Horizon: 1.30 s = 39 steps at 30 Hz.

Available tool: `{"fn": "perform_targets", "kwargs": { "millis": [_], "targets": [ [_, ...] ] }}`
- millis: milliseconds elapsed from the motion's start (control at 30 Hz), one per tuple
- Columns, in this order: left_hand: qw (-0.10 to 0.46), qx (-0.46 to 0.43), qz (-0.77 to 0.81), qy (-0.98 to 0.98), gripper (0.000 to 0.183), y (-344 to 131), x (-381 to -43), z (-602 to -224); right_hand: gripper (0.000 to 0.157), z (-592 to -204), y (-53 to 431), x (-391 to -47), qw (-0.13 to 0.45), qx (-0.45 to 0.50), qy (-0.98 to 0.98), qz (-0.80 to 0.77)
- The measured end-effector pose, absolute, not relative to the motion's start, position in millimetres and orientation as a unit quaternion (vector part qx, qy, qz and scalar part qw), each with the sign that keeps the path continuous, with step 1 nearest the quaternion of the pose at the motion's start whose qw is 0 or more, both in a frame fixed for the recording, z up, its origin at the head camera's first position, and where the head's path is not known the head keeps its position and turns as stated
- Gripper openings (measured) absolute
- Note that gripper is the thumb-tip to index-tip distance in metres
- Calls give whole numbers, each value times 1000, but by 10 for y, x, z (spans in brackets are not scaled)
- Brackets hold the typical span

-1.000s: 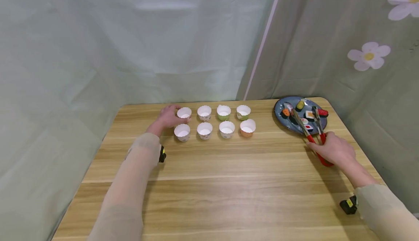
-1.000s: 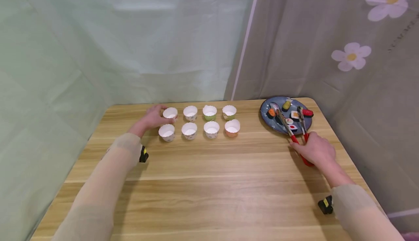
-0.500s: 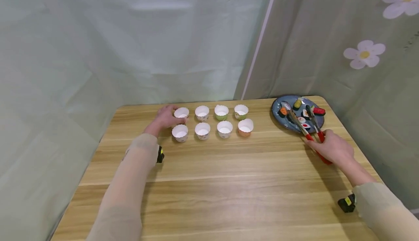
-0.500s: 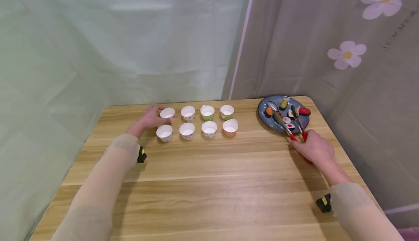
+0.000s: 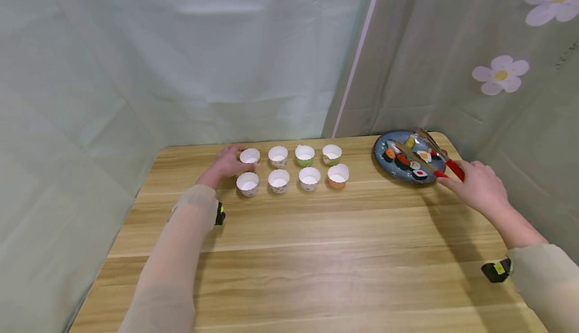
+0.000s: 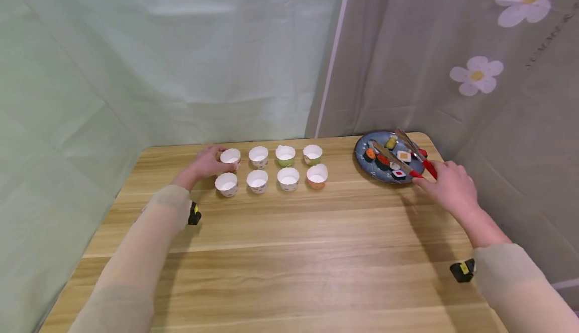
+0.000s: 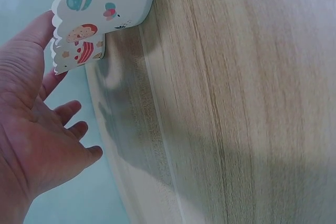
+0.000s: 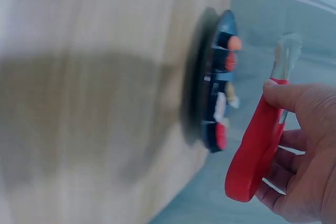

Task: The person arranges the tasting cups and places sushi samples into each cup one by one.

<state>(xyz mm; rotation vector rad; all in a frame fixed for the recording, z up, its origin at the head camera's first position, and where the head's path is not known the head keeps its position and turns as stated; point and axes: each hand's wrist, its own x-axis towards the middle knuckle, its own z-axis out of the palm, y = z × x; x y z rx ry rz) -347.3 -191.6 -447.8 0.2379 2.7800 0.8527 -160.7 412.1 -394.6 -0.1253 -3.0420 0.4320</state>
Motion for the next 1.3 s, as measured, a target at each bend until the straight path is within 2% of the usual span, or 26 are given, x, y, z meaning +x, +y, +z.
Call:
{"fn": "perform_targets", "kwargs": {
  "millis": [433, 667, 933, 1300],
  "targets": [
    [110, 95, 285, 947, 82, -1911, -3472, -4451, 81, -3483, 4052, -1809, 31, 19, -995, 94],
    [108, 94, 283, 948, 81, -1911, -3476, -4457, 59, -3365, 3989, -1894, 18, 30, -999, 40],
    [114, 89, 279, 949, 80, -1910, -3465, -4436, 48, -3260, 3909, -1991, 0, 48, -999, 4],
    [106, 87, 272, 953, 81, -1888, -3464, -4414, 29, -3161, 3856, -2104, -39, 22, -999, -7]
  ]
}}
